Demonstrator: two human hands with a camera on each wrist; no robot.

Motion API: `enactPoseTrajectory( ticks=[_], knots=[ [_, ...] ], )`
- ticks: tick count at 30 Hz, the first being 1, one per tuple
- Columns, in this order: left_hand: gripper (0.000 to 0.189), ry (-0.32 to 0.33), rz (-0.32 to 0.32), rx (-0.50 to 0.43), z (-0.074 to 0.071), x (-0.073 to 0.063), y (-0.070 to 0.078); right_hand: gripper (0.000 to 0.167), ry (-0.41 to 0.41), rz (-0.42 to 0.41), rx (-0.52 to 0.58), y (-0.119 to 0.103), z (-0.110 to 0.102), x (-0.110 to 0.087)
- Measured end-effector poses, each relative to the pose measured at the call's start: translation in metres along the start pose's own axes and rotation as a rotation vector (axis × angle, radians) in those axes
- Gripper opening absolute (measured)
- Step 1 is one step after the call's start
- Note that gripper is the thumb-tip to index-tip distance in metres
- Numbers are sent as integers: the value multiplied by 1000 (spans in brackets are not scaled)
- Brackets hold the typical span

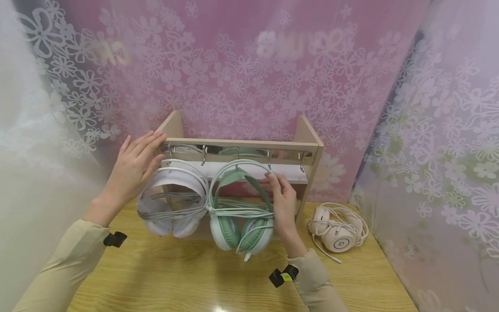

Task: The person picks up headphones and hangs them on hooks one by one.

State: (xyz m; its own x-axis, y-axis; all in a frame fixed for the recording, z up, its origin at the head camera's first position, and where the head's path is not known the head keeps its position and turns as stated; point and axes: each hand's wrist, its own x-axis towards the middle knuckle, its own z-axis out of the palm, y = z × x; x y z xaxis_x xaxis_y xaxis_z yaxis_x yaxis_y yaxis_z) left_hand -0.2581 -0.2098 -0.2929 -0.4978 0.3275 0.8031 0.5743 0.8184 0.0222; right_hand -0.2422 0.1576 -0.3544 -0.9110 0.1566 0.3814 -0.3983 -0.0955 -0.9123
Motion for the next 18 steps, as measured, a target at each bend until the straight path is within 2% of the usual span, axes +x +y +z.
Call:
enactPoseTrajectory(
  ticks=[18],
  knots=[
    [49, 16, 11, -3, 0, 0, -1, 42, 16, -35, -46, 0, 1, 3]
  ],
)
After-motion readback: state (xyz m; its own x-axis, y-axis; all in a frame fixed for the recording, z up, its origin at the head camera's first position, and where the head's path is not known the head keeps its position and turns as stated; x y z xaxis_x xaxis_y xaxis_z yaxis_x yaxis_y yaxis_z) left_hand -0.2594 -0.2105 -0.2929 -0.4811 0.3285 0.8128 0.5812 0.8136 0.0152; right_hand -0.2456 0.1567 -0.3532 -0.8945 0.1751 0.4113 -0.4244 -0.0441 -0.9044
